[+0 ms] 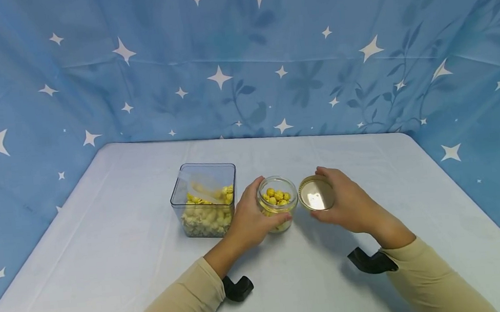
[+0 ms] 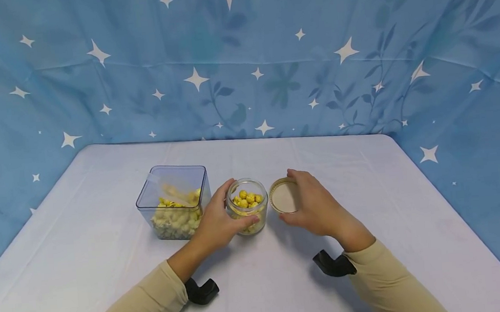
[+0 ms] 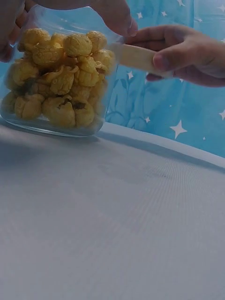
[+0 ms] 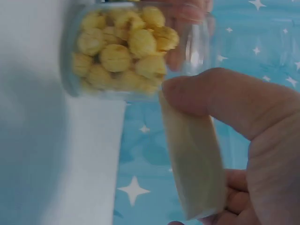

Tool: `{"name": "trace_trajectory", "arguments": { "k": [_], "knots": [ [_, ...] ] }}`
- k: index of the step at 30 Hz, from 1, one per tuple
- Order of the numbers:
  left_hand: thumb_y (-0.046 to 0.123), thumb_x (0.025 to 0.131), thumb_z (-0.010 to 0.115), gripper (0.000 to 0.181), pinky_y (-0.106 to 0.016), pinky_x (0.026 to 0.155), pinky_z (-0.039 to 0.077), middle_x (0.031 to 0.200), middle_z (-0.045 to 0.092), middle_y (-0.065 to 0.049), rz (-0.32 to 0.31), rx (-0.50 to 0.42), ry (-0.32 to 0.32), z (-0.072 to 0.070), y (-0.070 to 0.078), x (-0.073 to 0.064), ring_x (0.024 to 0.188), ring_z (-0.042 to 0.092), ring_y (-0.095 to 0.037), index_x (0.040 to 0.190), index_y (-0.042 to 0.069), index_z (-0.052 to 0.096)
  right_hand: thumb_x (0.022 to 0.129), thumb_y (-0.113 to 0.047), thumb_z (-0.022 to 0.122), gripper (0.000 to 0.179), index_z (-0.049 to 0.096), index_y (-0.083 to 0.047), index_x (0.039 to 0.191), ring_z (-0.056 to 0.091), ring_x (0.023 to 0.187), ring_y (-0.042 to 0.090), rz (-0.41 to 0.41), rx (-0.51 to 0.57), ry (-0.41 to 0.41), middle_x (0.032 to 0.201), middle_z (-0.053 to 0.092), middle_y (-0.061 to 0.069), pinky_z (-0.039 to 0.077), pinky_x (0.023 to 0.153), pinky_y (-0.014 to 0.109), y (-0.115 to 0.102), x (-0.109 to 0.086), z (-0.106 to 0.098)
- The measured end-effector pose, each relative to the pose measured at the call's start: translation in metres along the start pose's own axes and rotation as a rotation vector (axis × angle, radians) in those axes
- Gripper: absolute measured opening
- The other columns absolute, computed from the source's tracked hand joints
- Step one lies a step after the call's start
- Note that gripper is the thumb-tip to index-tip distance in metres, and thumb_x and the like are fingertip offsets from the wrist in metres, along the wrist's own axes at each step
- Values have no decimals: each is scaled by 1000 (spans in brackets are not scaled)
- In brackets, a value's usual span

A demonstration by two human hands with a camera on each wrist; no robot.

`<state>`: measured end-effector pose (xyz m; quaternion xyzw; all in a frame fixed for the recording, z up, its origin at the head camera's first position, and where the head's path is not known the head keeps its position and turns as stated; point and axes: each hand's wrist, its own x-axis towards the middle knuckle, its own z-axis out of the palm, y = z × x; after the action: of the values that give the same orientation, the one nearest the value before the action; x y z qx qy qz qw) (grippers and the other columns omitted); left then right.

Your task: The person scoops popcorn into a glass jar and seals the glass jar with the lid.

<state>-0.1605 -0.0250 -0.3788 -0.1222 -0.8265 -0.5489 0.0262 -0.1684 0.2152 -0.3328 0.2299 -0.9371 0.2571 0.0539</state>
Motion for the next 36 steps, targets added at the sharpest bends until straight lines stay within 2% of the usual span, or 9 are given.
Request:
{"name": "trace_trajectory", "arguments": {
  "k": [5,12,15,22,29,36],
  "knots": [
    [34,75,90,102,-50,108,36,149,43,-15,-7,-17,-7,1,-1,0,134,44,-30,155,5,32,76,-19,88,91,36,9,146,54,114,37,-50,47,24,139,49,23,50,87,54,-6,4,-10],
    [29,77,89,101,-50,108,36,149,42,-15,12,-82,-50,9,0,4,134,43,-31,155,3,30,75,-13,89,91,37,8,146,50,124,32,-190,124,77,138,52,18,46,97,55,-15,14,-5],
    [26,77,89,100,-50,106,38,147,43,-15,25,-90,-59,12,1,4,130,46,-31,155,3,30,74,-13,90,90,40,7,145,50,126,32,-221,161,91,138,53,17,45,99,56,-19,20,-2],
    [31,76,89,102,-51,105,39,148,42,-13,2,-90,-58,15,3,3,129,46,-29,155,4,30,76,-20,90,90,41,4,147,50,129,29,-201,240,45,143,52,13,45,101,52,-25,29,7],
    [28,75,90,103,-50,104,40,148,42,-11,-16,-103,-50,17,2,1,128,47,-28,155,5,30,77,-22,90,88,43,4,146,52,128,29,-179,280,-16,143,54,12,45,99,49,-25,34,15],
    [26,75,91,101,-48,101,43,145,45,-11,2,-94,-41,16,2,4,123,49,-27,154,6,32,77,-27,89,84,47,1,145,55,123,28,-189,220,-92,143,54,11,48,94,47,-28,42,9]
  ]
}}
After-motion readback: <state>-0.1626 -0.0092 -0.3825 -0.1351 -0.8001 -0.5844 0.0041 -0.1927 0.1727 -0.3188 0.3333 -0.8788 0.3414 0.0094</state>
